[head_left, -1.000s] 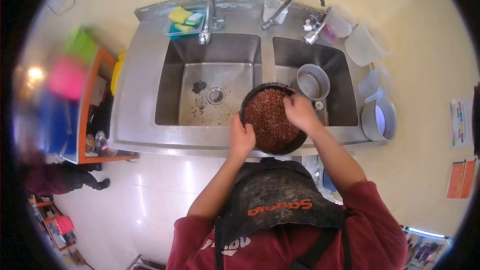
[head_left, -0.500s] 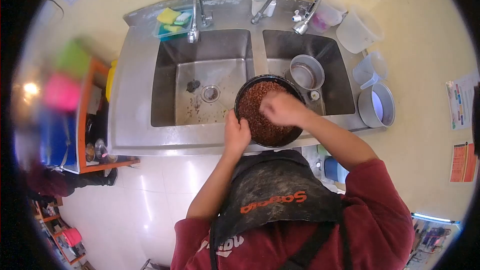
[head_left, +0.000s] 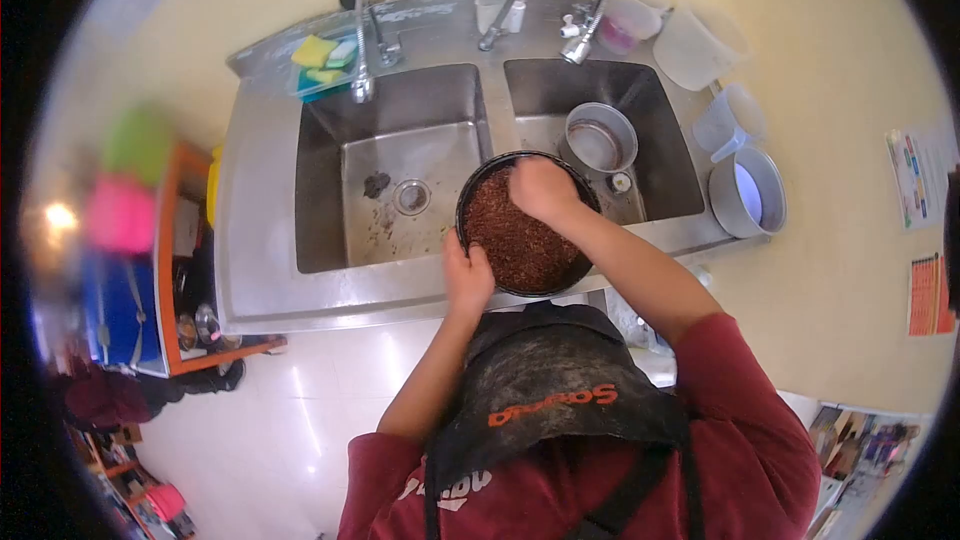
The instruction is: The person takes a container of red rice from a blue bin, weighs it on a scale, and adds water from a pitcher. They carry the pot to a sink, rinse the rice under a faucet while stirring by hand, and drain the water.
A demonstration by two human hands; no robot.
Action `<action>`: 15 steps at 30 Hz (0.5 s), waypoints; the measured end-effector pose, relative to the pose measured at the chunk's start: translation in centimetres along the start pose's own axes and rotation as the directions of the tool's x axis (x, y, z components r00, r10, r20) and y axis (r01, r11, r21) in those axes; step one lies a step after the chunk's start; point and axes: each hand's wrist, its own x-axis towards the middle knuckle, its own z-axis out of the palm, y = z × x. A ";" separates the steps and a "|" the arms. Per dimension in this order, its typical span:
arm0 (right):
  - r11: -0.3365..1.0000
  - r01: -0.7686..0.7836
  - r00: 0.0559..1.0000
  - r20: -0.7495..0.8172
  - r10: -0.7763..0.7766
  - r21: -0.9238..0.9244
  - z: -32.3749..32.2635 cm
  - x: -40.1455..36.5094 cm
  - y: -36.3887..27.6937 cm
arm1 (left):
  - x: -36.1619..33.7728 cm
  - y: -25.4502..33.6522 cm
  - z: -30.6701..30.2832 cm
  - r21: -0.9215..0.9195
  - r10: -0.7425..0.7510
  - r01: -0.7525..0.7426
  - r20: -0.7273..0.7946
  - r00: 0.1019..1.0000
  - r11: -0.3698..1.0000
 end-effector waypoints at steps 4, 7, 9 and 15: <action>0.898 0.438 0.874 0.253 -0.416 -0.036 3.7 -1.2 -2.7 | -0.1 0.4 -1.1 0.134 -0.065 0.054 0.078 0.995 0.990; 0.873 0.446 0.759 0.434 -0.485 0.196 -1.3 -5.9 -2.0 | 0.0 2.9 -1.8 -0.033 -0.109 0.117 0.179 0.978 0.993; 0.887 0.414 0.901 0.048 -0.432 0.204 -3.8 -7.3 -0.8 | -0.4 0.3 -1.2 -0.047 -0.085 0.091 0.127 0.988 0.995; 0.731 0.680 0.730 0.140 -0.669 -0.054 -1.8 -9.1 2.4 | -0.3 1.8 -1.6 0.059 -0.119 0.112 0.140 0.983 0.992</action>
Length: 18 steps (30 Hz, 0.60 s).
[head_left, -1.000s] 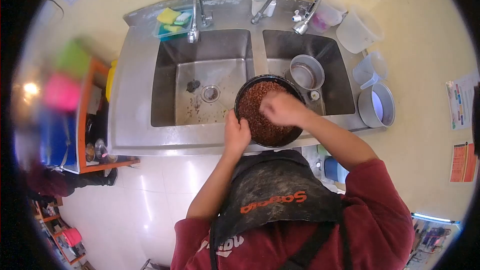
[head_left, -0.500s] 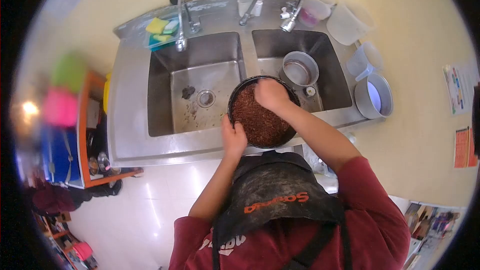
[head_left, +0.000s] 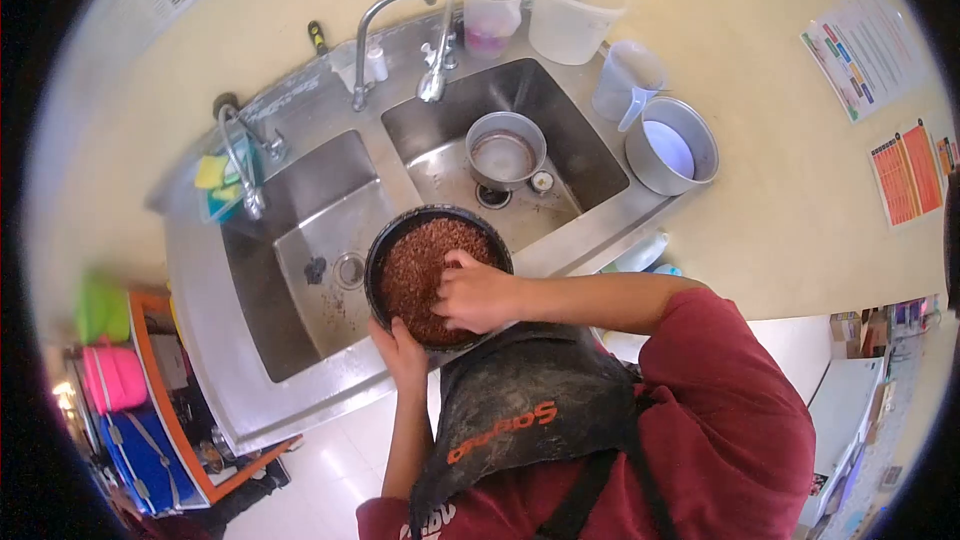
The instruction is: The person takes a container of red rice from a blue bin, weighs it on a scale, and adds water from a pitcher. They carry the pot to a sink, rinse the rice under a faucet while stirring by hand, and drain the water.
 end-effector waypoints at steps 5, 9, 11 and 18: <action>0.921 -0.220 0.811 -0.464 0.355 0.321 -5.7 -3.7 4.1 | 0.1 -1.0 -0.5 -0.015 -0.044 0.045 0.018 0.999 0.999; 0.553 -0.357 0.492 -0.352 0.796 0.753 -6.0 -9.9 14.7 | 0.7 1.2 -0.5 0.016 -0.098 0.098 -0.003 0.995 0.995; 0.322 -0.412 0.346 -0.181 0.920 0.852 -6.5 -12.7 19.8 | 0.9 0.9 -0.5 0.040 -0.128 0.130 -0.040 0.991 0.991; 0.323 -0.894 0.020 -0.692 0.721 0.311 -11.2 -17.6 35.4 | 2.9 3.2 0.0 0.089 -0.194 0.203 -0.098 0.976 0.975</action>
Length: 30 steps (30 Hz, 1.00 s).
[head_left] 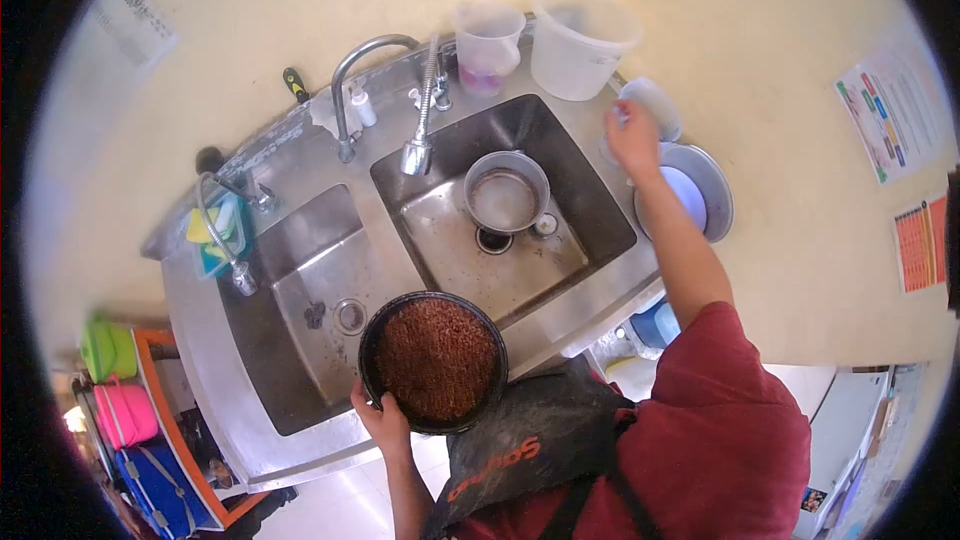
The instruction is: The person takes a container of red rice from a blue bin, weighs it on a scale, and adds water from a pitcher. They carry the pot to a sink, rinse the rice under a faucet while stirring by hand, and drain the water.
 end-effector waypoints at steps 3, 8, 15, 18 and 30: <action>0.787 -0.034 0.984 0.117 0.134 -0.616 -7.2 2.4 -3.1 | 0.6 -1.8 -0.1 0.085 0.037 -0.034 -0.031 0.999 0.996; 0.678 0.059 0.866 0.375 0.330 -0.732 -7.5 4.1 7.6 | 0.2 -2.2 -0.1 0.236 0.002 0.011 -0.054 0.999 0.972; 0.742 0.214 0.947 0.321 0.002 -0.635 -9.6 6.3 7.5 | 0.8 -1.9 0.0 0.260 -0.027 0.030 -0.016 1.000 0.965; 0.764 0.081 0.986 0.165 0.034 -0.641 -17.9 7.1 1.1 | 0.4 0.0 0.5 0.206 -0.005 0.003 0.010 1.000 0.978; 0.975 -0.160 0.986 0.060 0.152 0.155 -0.8 17.0 4.9 | 0.1 0.1 0.7 0.153 -0.043 0.045 -0.014 0.999 0.987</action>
